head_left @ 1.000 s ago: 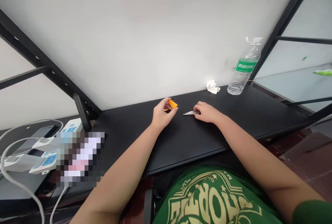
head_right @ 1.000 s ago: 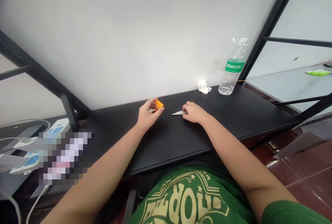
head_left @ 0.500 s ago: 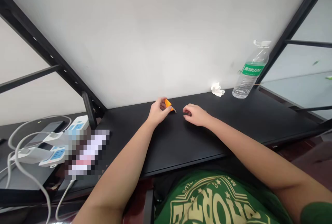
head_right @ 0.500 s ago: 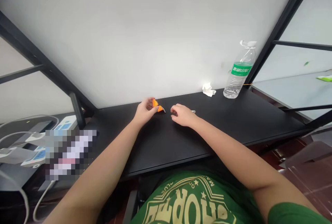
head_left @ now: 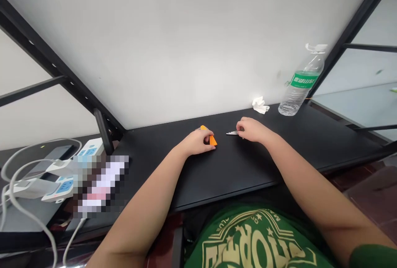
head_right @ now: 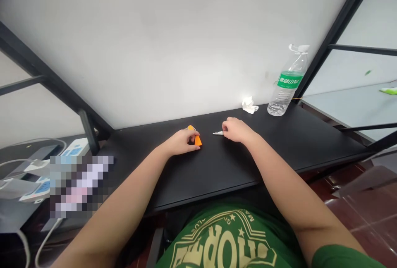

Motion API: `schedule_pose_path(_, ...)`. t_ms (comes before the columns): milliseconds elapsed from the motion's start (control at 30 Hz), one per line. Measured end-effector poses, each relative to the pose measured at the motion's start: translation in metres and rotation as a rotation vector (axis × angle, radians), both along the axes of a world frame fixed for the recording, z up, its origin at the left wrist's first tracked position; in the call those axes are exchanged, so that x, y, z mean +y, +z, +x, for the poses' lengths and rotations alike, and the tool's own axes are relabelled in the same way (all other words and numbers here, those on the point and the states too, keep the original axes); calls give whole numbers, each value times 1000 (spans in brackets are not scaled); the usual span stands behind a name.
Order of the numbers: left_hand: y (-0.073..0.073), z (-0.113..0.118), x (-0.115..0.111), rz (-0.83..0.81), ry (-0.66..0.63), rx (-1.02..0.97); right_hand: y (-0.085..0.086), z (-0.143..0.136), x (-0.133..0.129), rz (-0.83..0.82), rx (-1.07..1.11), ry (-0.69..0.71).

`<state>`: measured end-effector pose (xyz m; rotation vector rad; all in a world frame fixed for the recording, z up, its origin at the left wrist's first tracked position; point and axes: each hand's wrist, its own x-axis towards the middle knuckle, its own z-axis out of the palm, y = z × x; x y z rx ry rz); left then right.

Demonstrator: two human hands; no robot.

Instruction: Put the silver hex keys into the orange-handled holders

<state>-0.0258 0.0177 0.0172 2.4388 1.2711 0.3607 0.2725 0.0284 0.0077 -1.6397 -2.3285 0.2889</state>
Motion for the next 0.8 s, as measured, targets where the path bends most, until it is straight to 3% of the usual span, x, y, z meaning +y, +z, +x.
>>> schedule_pose_path(200, -5, 11, -5, 28, 39, 92, -9, 8, -20, 69, 26, 9)
schedule_pose_path(533, -10, 12, -1, -5, 53, 54, -11, -3, -19, 27, -153, 48)
schedule_pose_path(800, -7, 13, -4, -2, 95, -123, -10, -12, -31, -59, 121, 129)
